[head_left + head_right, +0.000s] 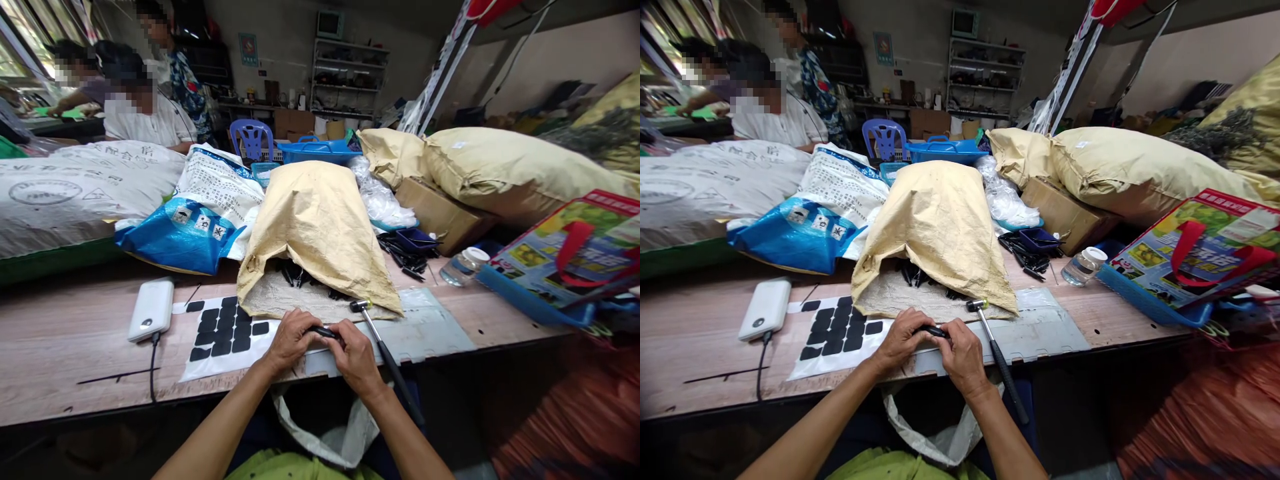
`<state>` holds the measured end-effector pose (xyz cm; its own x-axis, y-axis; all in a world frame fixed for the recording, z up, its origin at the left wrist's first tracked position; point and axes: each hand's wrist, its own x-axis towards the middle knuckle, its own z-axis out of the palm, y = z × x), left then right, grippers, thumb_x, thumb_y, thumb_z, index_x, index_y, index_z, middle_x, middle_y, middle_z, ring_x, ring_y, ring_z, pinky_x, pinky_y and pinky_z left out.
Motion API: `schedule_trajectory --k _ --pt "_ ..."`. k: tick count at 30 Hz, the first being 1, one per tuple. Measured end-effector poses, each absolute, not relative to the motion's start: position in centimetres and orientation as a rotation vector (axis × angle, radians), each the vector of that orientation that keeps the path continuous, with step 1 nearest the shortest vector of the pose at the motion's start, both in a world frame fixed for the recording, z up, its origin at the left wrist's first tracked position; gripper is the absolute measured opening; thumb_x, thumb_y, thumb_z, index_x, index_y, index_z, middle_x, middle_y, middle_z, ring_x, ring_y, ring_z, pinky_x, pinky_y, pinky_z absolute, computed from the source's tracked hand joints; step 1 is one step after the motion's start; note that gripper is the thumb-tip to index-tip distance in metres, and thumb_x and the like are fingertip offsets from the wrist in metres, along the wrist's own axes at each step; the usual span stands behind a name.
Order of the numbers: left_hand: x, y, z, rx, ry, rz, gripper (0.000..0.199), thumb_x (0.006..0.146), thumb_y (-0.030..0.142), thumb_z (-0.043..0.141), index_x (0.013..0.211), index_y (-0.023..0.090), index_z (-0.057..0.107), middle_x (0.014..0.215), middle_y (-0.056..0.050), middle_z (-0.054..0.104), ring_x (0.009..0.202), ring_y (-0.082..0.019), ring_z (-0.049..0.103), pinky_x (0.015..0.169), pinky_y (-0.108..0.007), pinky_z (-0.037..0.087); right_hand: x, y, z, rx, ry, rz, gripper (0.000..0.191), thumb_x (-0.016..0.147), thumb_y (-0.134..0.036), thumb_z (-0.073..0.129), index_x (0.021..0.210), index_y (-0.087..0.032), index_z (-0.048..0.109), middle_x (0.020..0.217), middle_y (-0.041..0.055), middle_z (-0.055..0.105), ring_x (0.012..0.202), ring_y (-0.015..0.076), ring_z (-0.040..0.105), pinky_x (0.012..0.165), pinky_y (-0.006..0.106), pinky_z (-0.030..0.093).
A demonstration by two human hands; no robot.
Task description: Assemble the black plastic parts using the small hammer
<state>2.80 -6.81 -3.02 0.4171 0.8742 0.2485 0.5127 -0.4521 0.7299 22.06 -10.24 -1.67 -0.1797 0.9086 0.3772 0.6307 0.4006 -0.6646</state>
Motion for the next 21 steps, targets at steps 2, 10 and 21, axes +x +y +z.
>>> schedule_trajectory --k 2,10,21 --pt "2.7 -6.8 -3.1 2.116 1.173 0.854 0.014 0.094 0.033 0.062 0.1 0.025 0.073 0.097 -0.003 0.074 0.094 -0.023 0.058 0.089 -0.038 0.038 21.9 -10.2 -1.8 -1.306 -1.899 0.445 0.004 0.092 -0.023 0.061 0.091 -0.021 0.064 0.084 0.0028 0.064 0.078 0.0174 0.061 0.068 0.027 0.046" --pt "2.8 -6.8 -2.9 2.129 1.17 0.843 0.013 0.093 0.024 0.061 0.1 0.024 0.072 0.097 -0.003 0.074 0.095 -0.022 0.058 0.089 -0.039 0.038 22.0 -10.2 -1.8 -1.29 -1.9 0.479 0.006 0.094 -0.025 0.062 0.089 -0.021 0.063 0.084 0.0023 0.062 0.078 0.0169 0.059 0.07 0.027 0.045" --pt "2.8 -6.9 -2.9 2.105 1.176 0.867 0.014 0.092 0.031 0.066 0.103 0.026 0.073 0.101 -0.003 0.075 0.098 -0.023 0.058 0.092 -0.04 0.038 22.9 -10.5 -1.5 -1.268 -1.844 0.579 0.021 0.09 -0.025 0.066 0.112 -0.021 0.067 0.095 0.0049 0.065 0.084 0.018 0.062 0.075 0.029 0.052"
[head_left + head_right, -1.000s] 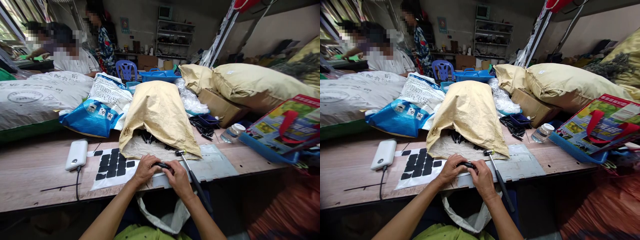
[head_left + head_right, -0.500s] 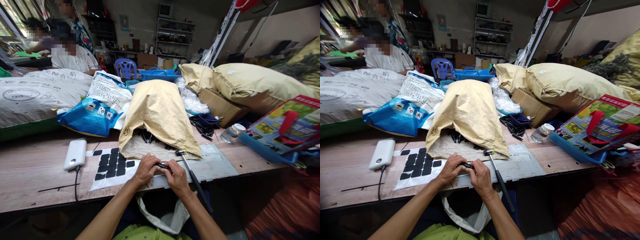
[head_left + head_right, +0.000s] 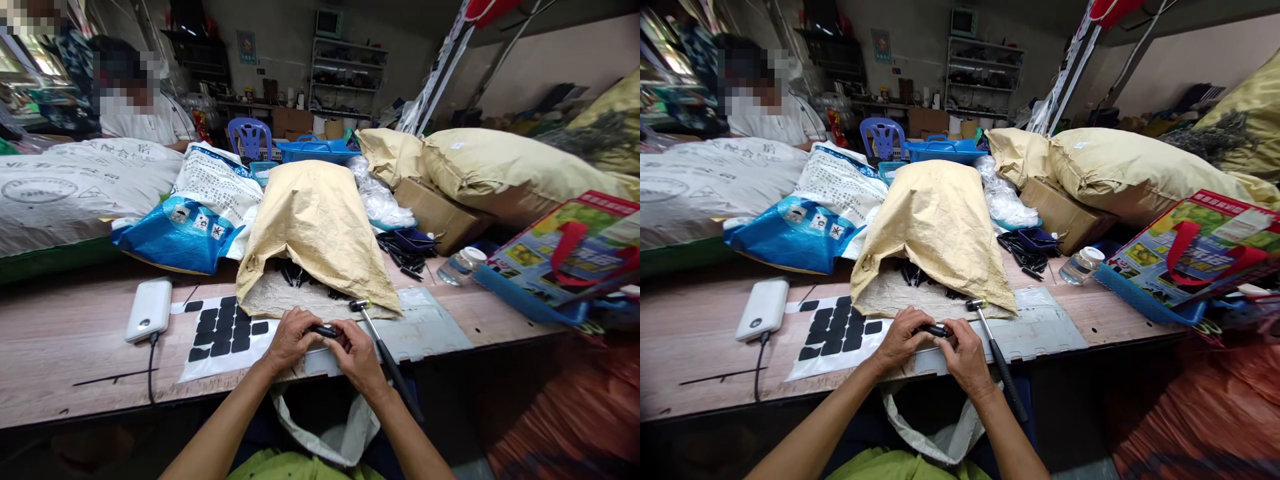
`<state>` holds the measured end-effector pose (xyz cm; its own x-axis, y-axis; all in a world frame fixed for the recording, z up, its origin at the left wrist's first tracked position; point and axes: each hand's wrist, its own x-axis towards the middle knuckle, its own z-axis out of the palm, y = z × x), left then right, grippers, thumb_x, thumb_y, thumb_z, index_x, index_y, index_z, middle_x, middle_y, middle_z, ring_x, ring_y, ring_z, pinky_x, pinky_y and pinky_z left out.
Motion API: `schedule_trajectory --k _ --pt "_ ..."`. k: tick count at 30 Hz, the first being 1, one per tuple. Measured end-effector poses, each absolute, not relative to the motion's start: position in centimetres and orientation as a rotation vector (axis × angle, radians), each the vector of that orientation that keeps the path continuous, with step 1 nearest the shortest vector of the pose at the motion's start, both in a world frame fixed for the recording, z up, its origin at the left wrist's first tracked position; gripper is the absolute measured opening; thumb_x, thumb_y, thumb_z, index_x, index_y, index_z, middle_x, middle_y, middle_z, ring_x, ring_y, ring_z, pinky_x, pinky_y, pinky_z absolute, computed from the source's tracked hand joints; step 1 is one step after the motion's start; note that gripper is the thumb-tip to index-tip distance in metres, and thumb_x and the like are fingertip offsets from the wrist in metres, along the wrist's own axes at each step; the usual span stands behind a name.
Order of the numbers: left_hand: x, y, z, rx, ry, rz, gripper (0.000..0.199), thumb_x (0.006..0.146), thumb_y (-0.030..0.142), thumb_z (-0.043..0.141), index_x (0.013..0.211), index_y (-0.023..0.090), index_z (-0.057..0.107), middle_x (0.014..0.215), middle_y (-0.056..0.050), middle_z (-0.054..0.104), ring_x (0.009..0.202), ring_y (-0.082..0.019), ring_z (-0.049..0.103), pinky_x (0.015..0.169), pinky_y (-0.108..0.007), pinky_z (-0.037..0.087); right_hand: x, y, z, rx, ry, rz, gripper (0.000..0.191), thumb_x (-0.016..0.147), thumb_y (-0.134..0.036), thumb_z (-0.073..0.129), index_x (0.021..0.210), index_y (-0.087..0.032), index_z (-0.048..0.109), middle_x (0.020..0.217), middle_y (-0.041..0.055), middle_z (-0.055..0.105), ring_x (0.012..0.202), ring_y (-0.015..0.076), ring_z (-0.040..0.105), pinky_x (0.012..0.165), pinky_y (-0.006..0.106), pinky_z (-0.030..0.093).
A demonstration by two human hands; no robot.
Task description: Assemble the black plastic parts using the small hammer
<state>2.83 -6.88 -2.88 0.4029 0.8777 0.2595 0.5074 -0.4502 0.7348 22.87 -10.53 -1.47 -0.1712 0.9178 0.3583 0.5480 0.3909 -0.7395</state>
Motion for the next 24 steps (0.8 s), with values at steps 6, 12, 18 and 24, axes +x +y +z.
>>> schedule_trajectory --k 6,12,18,24 --pt "2.9 -6.9 -2.7 2.102 1.164 0.895 0.015 0.09 0.026 0.068 0.104 0.026 0.072 0.102 -0.002 0.075 0.098 -0.023 0.058 0.092 -0.039 0.038 23.1 -10.8 -1.2 -1.272 -1.837 0.605 0.027 0.089 -0.022 0.064 0.116 -0.021 0.067 0.095 0.0049 0.064 0.075 0.0157 0.059 0.064 0.026 0.051" --pt "2.9 -6.9 -2.7 2.067 1.214 0.927 0.011 0.085 0.018 0.067 0.095 0.024 0.07 0.094 -0.002 0.072 0.095 -0.022 0.058 0.089 -0.037 0.039 24.7 -11.2 -1.6 -1.213 -1.818 0.604 0.037 0.084 -0.015 0.058 0.12 -0.021 0.064 0.106 0.0076 0.063 0.078 0.0164 0.059 0.065 0.028 0.053" --pt "3.0 -7.2 -2.2 2.113 1.227 0.932 0.009 0.086 0.02 0.068 0.094 0.023 0.07 0.092 -0.003 0.072 0.093 -0.023 0.058 0.087 -0.037 0.04 25.2 -10.7 -2.8 -1.241 -1.733 0.635 0.029 0.085 -0.018 0.058 0.112 -0.02 0.067 0.1 0.0058 0.063 0.073 0.0141 0.057 0.063 0.027 0.05" --pt "4.3 -13.4 -1.1 2.128 0.919 0.721 0.02 0.098 0.032 0.056 0.111 0.023 0.069 0.098 -0.004 0.074 0.089 -0.018 0.065 0.081 -0.028 0.045 25.4 -10.4 -3.3 -1.223 -1.665 0.672 0.02 0.087 -0.021 0.061 0.106 -0.021 0.07 0.092 0.0038 0.063 0.07 0.0134 0.057 0.061 0.026 0.048"
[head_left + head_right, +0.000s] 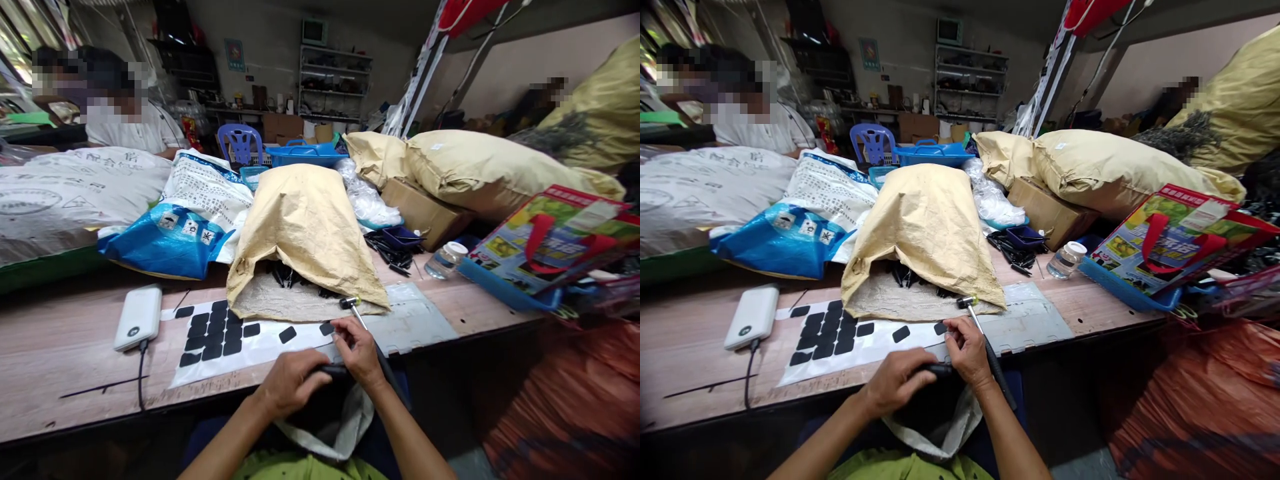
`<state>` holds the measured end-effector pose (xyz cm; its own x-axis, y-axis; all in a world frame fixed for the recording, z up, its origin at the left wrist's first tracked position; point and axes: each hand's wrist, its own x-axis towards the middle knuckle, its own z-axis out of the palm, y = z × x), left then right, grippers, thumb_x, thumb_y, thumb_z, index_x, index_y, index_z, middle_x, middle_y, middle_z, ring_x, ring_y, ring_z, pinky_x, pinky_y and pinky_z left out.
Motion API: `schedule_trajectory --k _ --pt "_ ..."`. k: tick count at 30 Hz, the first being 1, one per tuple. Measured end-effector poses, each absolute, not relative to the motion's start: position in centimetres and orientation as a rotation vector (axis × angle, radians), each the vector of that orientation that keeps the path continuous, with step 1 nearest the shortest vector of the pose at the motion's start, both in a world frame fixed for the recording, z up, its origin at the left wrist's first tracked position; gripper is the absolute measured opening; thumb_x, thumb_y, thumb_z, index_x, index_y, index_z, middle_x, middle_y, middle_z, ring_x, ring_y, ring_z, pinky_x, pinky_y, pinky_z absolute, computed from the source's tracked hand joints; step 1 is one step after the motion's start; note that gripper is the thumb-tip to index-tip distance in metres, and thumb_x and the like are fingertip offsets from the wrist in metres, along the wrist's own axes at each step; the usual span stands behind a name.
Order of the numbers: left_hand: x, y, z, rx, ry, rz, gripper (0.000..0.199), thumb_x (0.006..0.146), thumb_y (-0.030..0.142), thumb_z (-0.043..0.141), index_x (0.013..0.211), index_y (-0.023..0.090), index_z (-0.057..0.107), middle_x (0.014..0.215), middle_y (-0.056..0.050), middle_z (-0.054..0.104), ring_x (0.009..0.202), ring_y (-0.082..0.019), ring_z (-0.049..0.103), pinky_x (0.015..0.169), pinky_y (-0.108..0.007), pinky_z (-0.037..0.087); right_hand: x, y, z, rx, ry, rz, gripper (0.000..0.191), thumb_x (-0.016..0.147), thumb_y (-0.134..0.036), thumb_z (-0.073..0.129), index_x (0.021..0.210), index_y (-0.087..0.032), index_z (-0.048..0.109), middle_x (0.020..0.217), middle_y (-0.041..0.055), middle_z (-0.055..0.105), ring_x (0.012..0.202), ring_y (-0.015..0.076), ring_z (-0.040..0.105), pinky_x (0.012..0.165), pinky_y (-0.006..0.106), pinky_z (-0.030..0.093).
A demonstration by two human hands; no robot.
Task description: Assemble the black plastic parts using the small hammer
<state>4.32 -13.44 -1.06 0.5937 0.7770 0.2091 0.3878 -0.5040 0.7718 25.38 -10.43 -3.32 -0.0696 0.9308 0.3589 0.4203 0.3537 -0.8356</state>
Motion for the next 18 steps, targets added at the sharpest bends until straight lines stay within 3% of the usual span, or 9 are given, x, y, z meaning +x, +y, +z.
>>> schedule_trajectory --k 4,10,14,18 --pt "5.5 -18.1 -3.3 2.131 1.031 0.345 0.02 0.096 0.033 0.056 0.107 0.025 0.07 0.097 -0.004 0.074 0.091 -0.021 0.069 0.078 -0.029 0.047 25.3 -10.5 -3.3 -1.22 -1.676 0.674 0.019 0.087 -0.021 0.061 0.103 -0.021 0.07 0.091 0.0039 0.064 0.067 0.0134 0.055 0.058 0.026 0.046" --pt "5.9 -19.8 -7.8 1.861 1.529 -0.108 0.032 0.077 0.023 0.064 0.109 0.023 0.072 0.109 -0.011 0.076 0.107 -0.034 0.07 0.087 -0.041 0.051 25.3 -10.6 -3.0 -1.216 -1.697 0.656 0.018 0.086 -0.019 0.06 0.1 -0.021 0.071 0.087 0.0036 0.063 0.066 0.0136 0.055 0.057 0.026 0.045" --pt "5.9 -19.6 -6.5 1.871 1.439 -0.052 0.04 0.077 0.027 0.066 0.116 0.024 0.071 0.113 -0.011 0.075 0.108 -0.033 0.069 0.088 -0.041 0.049 25.3 -10.6 -3.0 -1.226 -1.711 0.648 0.019 0.085 -0.019 0.06 0.1 -0.021 0.071 0.088 0.0039 0.064 0.066 0.0136 0.056 0.058 0.026 0.046" --pt "6.2 -16.7 -2.4 1.823 1.301 0.232 0.022 0.078 0.034 0.067 0.095 0.024 0.077 0.088 -0.004 0.077 0.085 -0.025 0.07 0.072 -0.031 0.047 25.2 -10.6 -3.0 -1.229 -1.731 0.659 0.02 0.084 -0.018 0.06 0.1 -0.021 0.071 0.088 0.0037 0.064 0.064 0.0132 0.056 0.056 0.026 0.046"
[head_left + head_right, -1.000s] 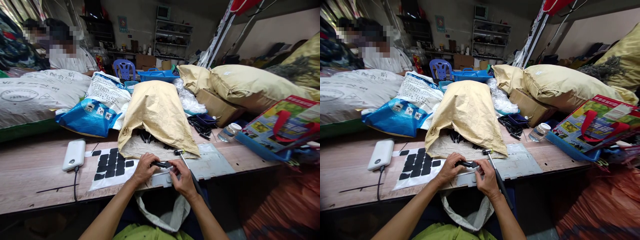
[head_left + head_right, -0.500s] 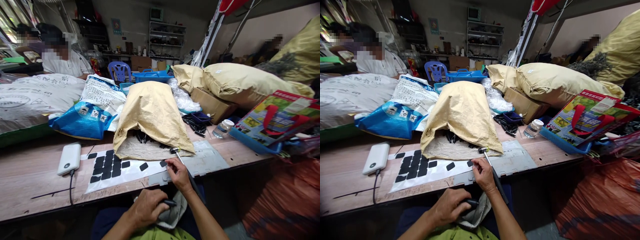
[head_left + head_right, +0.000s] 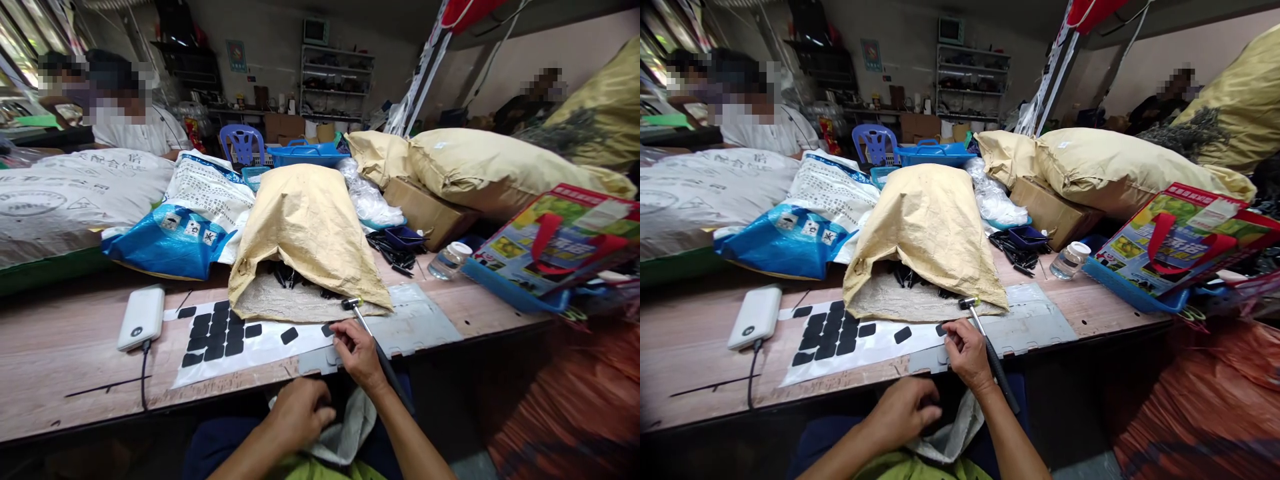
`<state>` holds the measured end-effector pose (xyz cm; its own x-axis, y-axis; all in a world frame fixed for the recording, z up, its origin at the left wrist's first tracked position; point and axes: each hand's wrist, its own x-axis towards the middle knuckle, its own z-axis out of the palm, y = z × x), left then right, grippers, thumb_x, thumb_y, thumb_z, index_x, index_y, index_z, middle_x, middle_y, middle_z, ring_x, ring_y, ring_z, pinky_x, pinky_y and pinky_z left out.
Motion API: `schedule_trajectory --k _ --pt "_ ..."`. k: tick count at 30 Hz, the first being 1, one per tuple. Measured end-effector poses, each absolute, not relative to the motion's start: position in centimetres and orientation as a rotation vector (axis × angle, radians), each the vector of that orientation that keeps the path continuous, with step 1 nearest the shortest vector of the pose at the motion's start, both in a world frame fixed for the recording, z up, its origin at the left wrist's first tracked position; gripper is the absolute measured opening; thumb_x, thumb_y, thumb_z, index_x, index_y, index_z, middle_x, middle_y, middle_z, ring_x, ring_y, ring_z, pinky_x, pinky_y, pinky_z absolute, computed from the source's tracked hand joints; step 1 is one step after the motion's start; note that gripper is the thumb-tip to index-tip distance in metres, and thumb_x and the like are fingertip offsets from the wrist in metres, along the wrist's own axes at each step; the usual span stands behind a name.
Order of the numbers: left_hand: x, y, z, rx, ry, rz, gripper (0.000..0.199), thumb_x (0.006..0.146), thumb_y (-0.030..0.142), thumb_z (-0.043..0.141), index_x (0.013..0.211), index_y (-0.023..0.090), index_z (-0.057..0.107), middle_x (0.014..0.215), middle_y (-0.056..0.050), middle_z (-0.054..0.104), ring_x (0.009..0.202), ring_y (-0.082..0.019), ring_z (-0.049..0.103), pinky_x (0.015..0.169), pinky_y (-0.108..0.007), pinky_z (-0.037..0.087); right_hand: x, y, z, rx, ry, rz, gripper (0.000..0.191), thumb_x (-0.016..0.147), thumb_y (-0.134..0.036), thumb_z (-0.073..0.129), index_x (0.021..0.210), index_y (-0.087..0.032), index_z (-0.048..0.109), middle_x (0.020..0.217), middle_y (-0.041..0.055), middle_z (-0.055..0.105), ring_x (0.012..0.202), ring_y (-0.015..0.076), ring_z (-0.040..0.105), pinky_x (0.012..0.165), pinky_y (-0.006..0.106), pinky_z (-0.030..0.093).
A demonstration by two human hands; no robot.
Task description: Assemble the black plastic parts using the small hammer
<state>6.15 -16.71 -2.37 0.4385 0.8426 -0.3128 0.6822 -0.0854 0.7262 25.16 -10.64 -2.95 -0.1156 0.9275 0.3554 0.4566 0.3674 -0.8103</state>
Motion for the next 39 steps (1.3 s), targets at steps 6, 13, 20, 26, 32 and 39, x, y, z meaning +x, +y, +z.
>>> schedule_trajectory --k 6,13,20,26,32,39 --pt "3.5 -3.9 1.5 1.603 1.831 0.817 0.033 0.089 0.042 0.06 0.103 0.016 0.075 0.086 -0.007 0.076 0.08 -0.022 0.068 0.073 -0.029 0.048 25.1 -10.6 -2.7 -1.235 -1.757 0.641 0.019 0.085 -0.018 0.06 0.099 -0.021 0.071 0.085 0.003 0.064 0.065 0.0135 0.056 0.057 0.026 0.045" --pt "0.9 4.6 0.6 1.435 2.22 0.657 0.034 0.081 0.038 0.065 0.103 0.014 0.074 0.106 -0.019 0.076 0.102 -0.033 0.07 0.079 -0.035 0.05 25.1 -10.5 -3.1 -1.241 -1.749 0.605 0.019 0.084 -0.017 0.059 0.097 -0.021 0.071 0.083 0.0029 0.062 0.067 0.0146 0.057 0.059 0.027 0.046" --pt "0.1 2.4 0.5 1.455 2.149 0.618 0.022 0.069 0.036 0.073 0.084 0.021 0.074 0.086 -0.009 0.076 0.084 -0.028 0.069 0.068 -0.032 0.046 24.9 -10.6 -2.9 -1.25 -1.751 0.591 0.019 0.083 -0.015 0.058 0.096 -0.02 0.071 0.083 0.0028 0.062 0.068 0.0143 0.057 0.061 0.026 0.047" --pt "1.7 -4.6 0.2 1.319 1.313 0.952 0.039 0.069 0.043 0.079 0.095 0.015 0.071 0.076 0.0 0.066 0.068 -0.014 0.059 0.064 -0.024 0.045 24.8 -10.5 -2.6 -1.266 -1.734 0.631 0.017 0.085 -0.019 0.061 0.097 -0.02 0.072 0.083 0.0025 0.063 0.065 0.0132 0.055 0.059 0.025 0.046" --pt "4.4 -8.8 0.0 0.892 0.939 0.74 0.05 0.067 0.045 0.088 0.103 0.014 0.071 0.096 -0.005 0.07 0.077 -0.013 0.067 0.07 -0.023 0.05 25.0 -10.5 -2.3 -1.257 -1.707 0.683 0.02 0.09 -0.027 0.061 0.105 -0.021 0.072 0.091 0.0044 0.066 0.071 0.0151 0.058 0.066 0.028 0.048" --pt "5.3 -9.2 -1.4 0.937 0.858 0.721 0.056 0.065 0.05 0.089 0.104 0.012 0.073 0.097 -0.007 0.071 0.072 -0.013 0.066 0.068 -0.024 0.048 25.5 -10.6 -2.0 -1.17 -1.706 0.821 0.022 0.093 -0.032 0.058 0.107 -0.021 0.071 0.094 0.0044 0.065 0.082 0.0171 0.059 0.072 0.029 0.047"
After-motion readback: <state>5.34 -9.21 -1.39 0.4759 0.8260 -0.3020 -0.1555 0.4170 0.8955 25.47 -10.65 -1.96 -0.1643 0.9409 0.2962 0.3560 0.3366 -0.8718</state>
